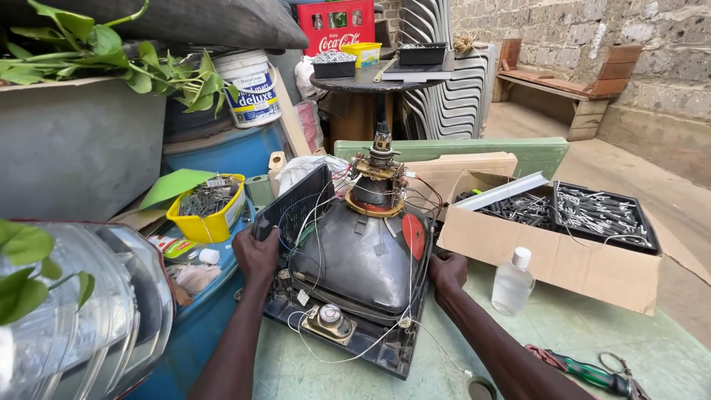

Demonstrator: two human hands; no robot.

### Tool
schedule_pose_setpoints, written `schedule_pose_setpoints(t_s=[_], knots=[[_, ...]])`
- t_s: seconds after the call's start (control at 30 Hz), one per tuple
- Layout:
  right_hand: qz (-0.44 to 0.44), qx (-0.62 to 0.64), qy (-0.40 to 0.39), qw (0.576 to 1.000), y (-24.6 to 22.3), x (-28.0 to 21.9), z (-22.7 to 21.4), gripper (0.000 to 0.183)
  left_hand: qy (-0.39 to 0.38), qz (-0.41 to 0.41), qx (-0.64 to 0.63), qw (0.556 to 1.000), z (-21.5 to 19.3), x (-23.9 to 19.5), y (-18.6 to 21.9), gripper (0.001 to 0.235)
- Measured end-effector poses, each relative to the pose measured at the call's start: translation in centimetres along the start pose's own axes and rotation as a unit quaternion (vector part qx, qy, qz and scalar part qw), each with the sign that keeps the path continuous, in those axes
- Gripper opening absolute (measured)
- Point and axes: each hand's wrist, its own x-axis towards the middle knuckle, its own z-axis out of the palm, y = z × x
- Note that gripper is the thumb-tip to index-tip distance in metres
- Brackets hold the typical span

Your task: Cleaning the tube and plastic casing of a CRT monitor using a toothbrush, rag, and screwdriver.

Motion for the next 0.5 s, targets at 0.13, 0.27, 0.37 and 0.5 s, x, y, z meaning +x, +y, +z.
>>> schedule_pose_setpoints(t_s=[0.13, 0.27, 0.37, 0.5], knots=[[0.016, 0.067, -0.011, 0.998, 1.1, 1.9, 2.3, 0.035, -0.019, -0.031, 0.023, 0.999, 2.2, 0.7, -1.2, 0.026], [0.029, 0.033, -0.033, 0.998, 1.4, 2.6, 1.8, 0.044, 0.032, 0.0, 0.058, 0.998, 3.8, -0.8, -6.3, 0.028], [-0.043, 0.079, -0.078, 0.993, 3.0, 3.9, 2.2, 0.042, 0.03, -0.075, 0.034, 0.996, 4.0, -2.3, -8.2, 0.029], [-0.043, 0.115, -0.112, 0.986, 4.0, 4.7, 1.5, 0.035, -0.018, -0.024, -0.07, 0.997, 2.3, -3.1, -5.1, 0.043]])
